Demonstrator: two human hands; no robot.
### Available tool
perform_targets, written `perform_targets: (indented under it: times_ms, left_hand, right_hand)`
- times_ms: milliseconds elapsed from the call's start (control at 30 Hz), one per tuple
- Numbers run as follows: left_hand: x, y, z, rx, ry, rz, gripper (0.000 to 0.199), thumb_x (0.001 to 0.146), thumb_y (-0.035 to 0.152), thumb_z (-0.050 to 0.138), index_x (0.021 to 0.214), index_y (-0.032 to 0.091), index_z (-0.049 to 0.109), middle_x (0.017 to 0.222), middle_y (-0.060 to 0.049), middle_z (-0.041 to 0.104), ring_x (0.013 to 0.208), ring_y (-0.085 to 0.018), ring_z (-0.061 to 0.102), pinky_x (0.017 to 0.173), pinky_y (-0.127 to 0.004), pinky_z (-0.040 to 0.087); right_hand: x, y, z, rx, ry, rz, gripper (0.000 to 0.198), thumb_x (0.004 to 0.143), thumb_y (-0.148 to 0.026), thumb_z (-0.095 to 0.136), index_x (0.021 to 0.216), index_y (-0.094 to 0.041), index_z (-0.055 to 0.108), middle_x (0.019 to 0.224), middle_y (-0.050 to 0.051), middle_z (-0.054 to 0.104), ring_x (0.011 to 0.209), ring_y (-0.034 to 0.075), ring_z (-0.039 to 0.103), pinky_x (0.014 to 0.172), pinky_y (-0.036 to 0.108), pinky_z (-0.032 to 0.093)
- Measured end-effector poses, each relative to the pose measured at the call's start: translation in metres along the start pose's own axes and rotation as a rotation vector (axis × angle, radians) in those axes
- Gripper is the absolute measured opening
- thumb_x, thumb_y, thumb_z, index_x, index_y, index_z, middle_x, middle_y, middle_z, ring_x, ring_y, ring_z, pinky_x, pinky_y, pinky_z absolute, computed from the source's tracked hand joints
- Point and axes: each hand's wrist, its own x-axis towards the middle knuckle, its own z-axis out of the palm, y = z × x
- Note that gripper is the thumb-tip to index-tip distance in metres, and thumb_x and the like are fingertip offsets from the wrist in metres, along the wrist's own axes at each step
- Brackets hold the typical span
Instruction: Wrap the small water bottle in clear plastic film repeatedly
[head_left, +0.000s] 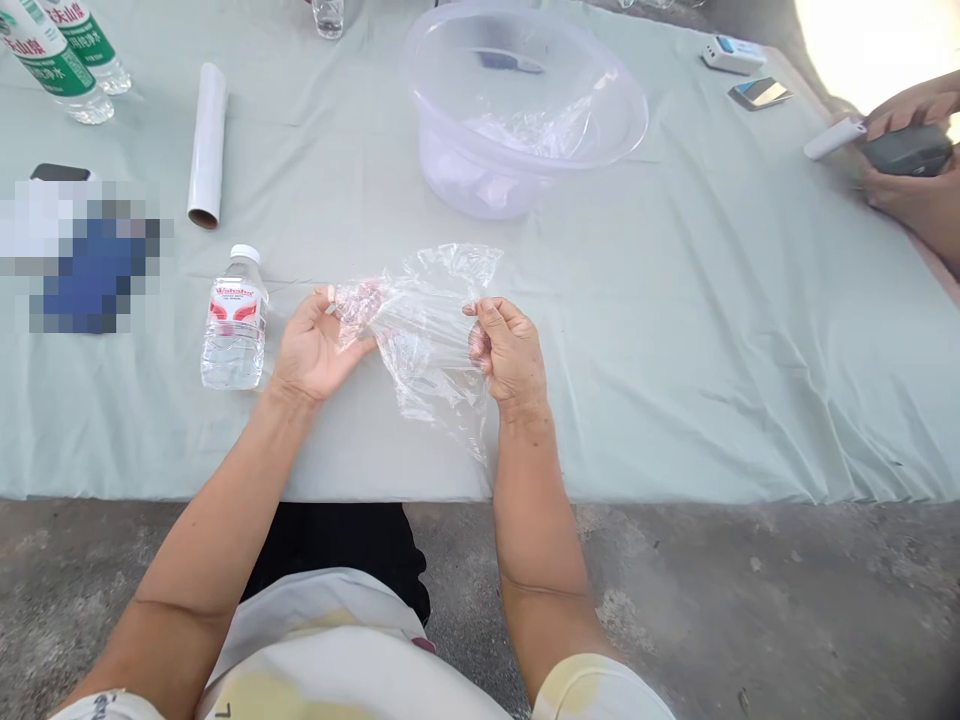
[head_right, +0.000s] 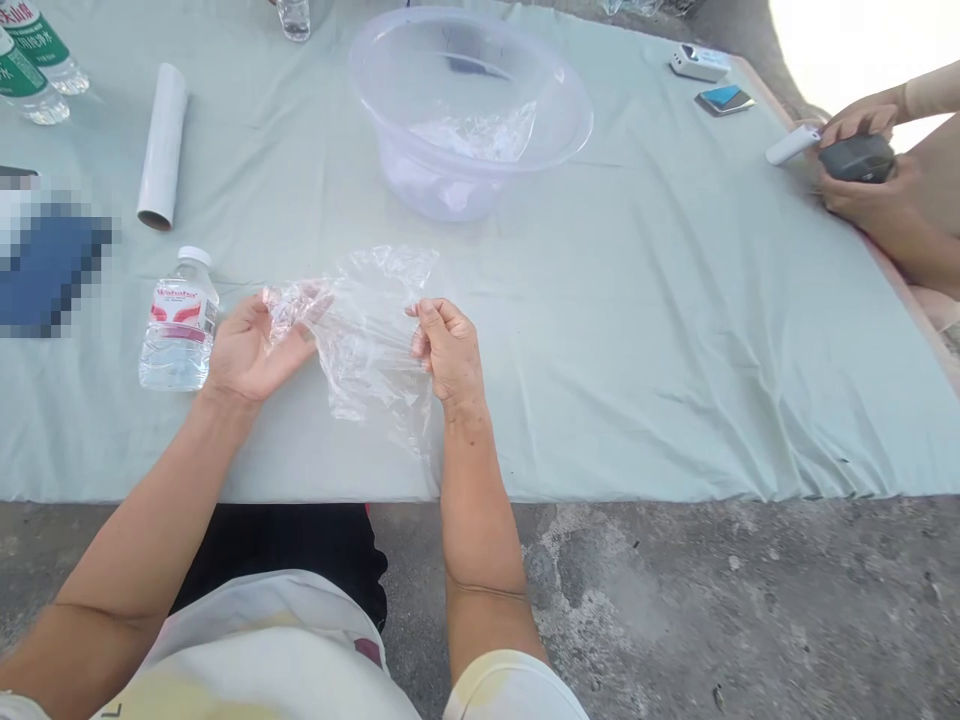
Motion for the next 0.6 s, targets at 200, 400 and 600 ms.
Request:
perform_targets:
  times_ms: [200,400,600]
  left_hand:
    - [-0.005,-0.023,0.014,-0.135,-0.141,-0.226,0.01,0.09,0.029,0.057,0.092,0.023,0.064,0.106,-0.008,0.072,0.107,-0.024,0.07,0.085,-0.043,0.061]
    - [-0.009,-0.029,0.016,-0.063,-0.285,-0.371,0.016,0.08,0.029,0.068,0.094,0.021,0.07,0.105,-0.01,0.074,0.097,-0.025,0.072,0.072,-0.036,0.062]
    - [-0.013,-0.024,0.011,0.04,-0.31,-0.339,0.033,0.072,0.036,0.082,0.1,0.021,0.072,0.095,-0.004,0.07,0.08,-0.014,0.067,0.06,-0.022,0.053]
  right_hand:
    - [-0.002,0.005,0.011,0.048,-0.184,0.095,0.056,0.072,-0.076,0.07,0.083,-0.024,0.055,0.047,-0.011,0.039,0.035,0.004,0.025,0.035,0.021,0.019]
    - [-0.004,0.005,0.013,-0.01,-0.102,0.13,0.05,0.075,-0.071,0.07,0.084,-0.023,0.057,0.055,-0.007,0.048,0.045,0.008,0.042,0.04,0.021,0.031]
    - [-0.009,0.007,0.014,-0.159,0.034,0.048,0.029,0.087,-0.051,0.064,0.086,-0.023,0.059,0.059,-0.005,0.052,0.047,0.008,0.04,0.046,0.023,0.035]
